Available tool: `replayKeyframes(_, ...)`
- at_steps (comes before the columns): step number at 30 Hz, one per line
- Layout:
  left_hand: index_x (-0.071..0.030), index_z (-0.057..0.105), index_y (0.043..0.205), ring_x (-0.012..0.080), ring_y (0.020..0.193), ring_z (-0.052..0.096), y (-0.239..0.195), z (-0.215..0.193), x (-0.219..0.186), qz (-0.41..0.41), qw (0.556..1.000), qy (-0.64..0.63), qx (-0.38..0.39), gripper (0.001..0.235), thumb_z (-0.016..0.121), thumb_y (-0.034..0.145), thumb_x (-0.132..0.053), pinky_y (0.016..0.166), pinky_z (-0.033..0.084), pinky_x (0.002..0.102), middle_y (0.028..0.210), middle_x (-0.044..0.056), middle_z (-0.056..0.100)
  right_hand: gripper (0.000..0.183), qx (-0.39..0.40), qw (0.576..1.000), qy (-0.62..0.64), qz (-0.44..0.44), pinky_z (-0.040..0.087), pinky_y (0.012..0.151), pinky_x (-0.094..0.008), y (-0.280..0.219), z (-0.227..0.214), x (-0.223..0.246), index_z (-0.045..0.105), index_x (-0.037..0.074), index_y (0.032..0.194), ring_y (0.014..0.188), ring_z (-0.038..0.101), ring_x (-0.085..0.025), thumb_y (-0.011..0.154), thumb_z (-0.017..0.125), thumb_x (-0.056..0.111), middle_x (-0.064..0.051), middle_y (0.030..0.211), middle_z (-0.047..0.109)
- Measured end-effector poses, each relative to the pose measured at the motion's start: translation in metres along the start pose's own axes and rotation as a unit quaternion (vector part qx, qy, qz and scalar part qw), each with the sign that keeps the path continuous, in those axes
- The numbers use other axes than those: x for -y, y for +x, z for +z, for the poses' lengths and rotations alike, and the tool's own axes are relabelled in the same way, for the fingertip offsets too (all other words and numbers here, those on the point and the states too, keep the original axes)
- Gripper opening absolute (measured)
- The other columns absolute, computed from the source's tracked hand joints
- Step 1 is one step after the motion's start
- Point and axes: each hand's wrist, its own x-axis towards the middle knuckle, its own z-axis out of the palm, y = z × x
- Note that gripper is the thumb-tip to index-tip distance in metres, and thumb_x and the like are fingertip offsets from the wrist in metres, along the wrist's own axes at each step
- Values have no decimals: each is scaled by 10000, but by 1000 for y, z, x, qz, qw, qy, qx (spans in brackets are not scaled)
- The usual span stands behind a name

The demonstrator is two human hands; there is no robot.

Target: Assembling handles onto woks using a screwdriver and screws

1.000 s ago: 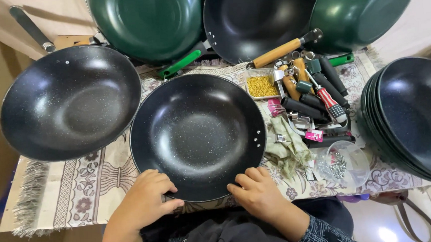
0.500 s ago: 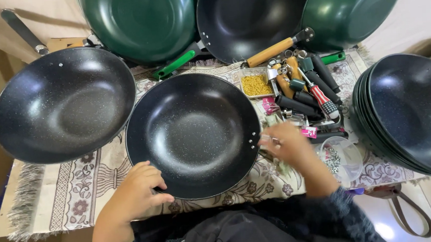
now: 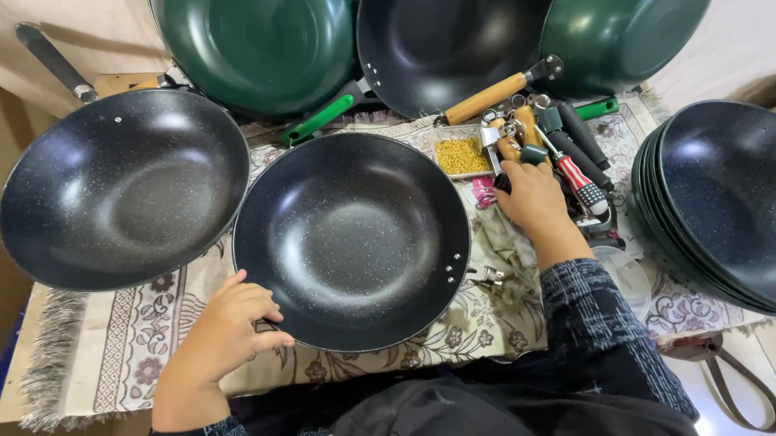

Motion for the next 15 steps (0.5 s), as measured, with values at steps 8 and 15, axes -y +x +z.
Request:
replayKeyframes(8, -231, 799, 892, 178, 1211, 665, -12, 15, 38, 25, 995, 98, -12, 394, 937, 588, -441, 1184, 365, 432, 997, -22, 797, 469, 4, 999, -33, -21, 571, 937, -445, 0, -5, -9, 668, 236, 1322, 1143, 600, -325, 879, 728, 378, -61, 1184, 716)
replayKeyframes(15, -136, 747, 1101, 183, 1108, 659, -5, -5, -38, 73, 992, 90, -44, 435, 816, 711, -316, 1145, 365, 481, 1083, -8, 747, 418, -171, 951, 256, -28, 555, 764, -436, -41, -66, -28, 689, -64, 1224, 912, 681, -383, 837, 790, 61, -255, 1069, 696)
